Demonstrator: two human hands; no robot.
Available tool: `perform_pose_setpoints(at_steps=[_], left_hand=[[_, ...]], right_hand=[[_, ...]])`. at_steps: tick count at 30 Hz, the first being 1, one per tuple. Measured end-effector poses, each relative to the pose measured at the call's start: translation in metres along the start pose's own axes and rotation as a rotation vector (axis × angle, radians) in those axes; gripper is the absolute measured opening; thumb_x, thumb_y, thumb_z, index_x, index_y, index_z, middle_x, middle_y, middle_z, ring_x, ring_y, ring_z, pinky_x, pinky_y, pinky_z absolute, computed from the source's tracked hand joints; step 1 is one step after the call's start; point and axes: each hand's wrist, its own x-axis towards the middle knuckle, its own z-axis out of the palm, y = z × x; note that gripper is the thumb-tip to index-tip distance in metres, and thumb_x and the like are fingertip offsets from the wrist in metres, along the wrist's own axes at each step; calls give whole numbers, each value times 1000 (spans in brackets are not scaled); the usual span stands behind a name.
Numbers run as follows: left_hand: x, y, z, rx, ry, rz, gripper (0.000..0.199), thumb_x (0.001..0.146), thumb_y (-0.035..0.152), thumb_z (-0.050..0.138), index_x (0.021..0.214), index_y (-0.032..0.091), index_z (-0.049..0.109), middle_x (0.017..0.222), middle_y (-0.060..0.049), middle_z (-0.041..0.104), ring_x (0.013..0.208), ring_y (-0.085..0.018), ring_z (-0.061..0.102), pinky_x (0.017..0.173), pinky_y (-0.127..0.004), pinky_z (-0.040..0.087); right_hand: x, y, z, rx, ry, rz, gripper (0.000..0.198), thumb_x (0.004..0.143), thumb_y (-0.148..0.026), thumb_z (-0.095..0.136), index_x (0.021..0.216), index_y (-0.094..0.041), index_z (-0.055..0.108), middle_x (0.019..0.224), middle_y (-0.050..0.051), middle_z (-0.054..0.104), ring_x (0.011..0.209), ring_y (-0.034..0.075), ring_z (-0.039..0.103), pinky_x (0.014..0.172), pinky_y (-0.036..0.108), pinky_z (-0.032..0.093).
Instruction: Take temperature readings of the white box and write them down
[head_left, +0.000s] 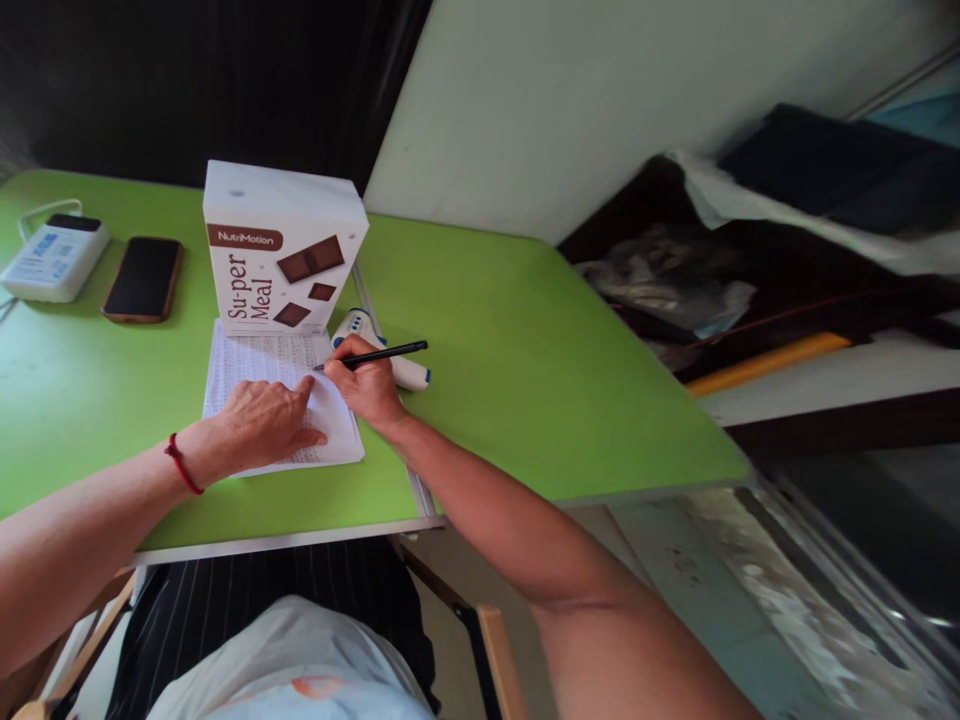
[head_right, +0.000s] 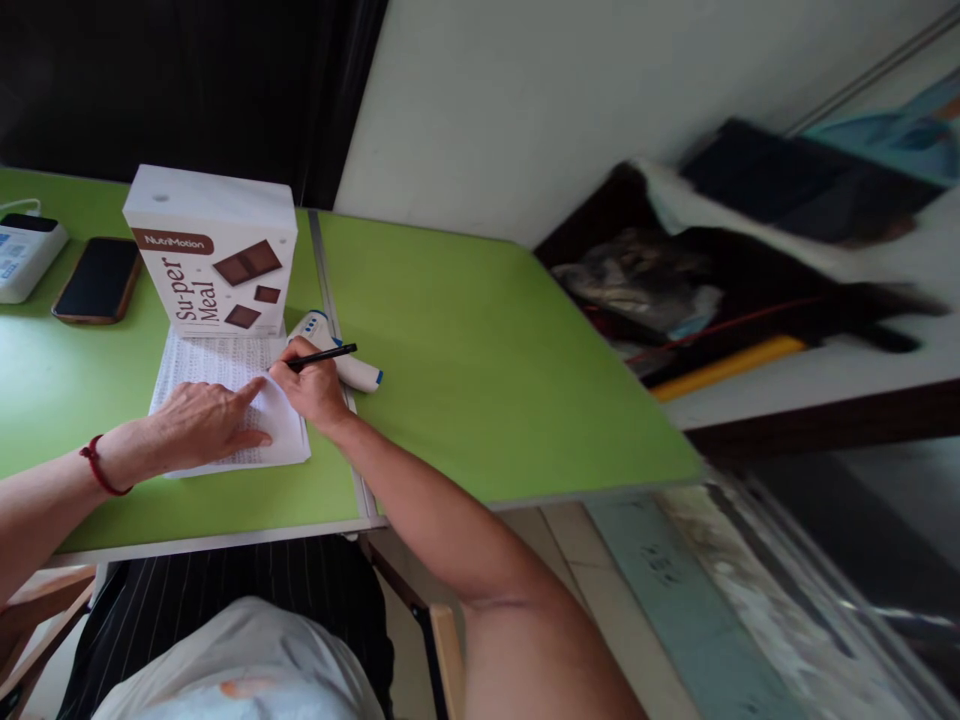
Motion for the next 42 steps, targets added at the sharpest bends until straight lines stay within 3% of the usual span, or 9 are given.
perform_pose_setpoints(at_steps=[8, 16, 20, 28, 35, 42], left_hand=[[1, 0, 1, 12, 13, 1, 75, 97, 57, 44, 150, 5, 33, 96, -23, 72, 97, -39, 69, 76, -42, 48], [1, -1, 3, -7, 26, 17, 73, 98, 55, 45, 148, 4, 35, 92, -22, 73, 95, -39, 70, 75, -41, 48], [1, 0, 1, -9, 29, 18, 73, 98, 55, 45, 148, 3, 35, 93, -22, 72, 96, -40, 70, 76, -42, 49], [1, 1, 1, -14, 28, 17, 72, 97, 55, 49, 147, 4, 36, 97, -23, 73, 97, -41, 70, 77, -44, 51], [0, 1, 0, -15, 13, 9, 74, 98, 54, 47, 149, 3, 34, 95, -23, 73, 102, -41, 69, 83, -46, 51], [1, 2, -2, -14, -2, -1, 72, 98, 54, 46, 149, 4, 34, 96, -23, 73, 101, -41, 69, 81, -46, 51]], right_hand=[[2, 1, -1, 67, 75, 21, 13, 71, -29, 52, 61, -25, 46, 56, -4, 49, 57, 14, 45, 58, 28, 40], [9, 5, -2, 143, 33, 115, 11, 69, -28, 54, 61, -23, 48, 55, -5, 48, 56, 12, 45, 57, 27, 41], [13, 12, -3, 230, -69, 215, 11, 69, -28, 57, 65, -23, 49, 53, -8, 46, 50, 10, 43, 53, 25, 40], [1, 10, -9, 160, 86, 93, 8, 70, -29, 61, 71, -22, 55, 65, -4, 56, 61, 13, 52, 60, 28, 45], [1, 6, -8, 66, 24, -60, 15, 75, -29, 57, 62, -23, 50, 55, -6, 51, 53, 11, 45, 53, 25, 39], [3, 7, -7, 44, -27, -95, 15, 75, -26, 55, 62, -23, 49, 55, -6, 51, 53, 11, 45, 53, 25, 39]])
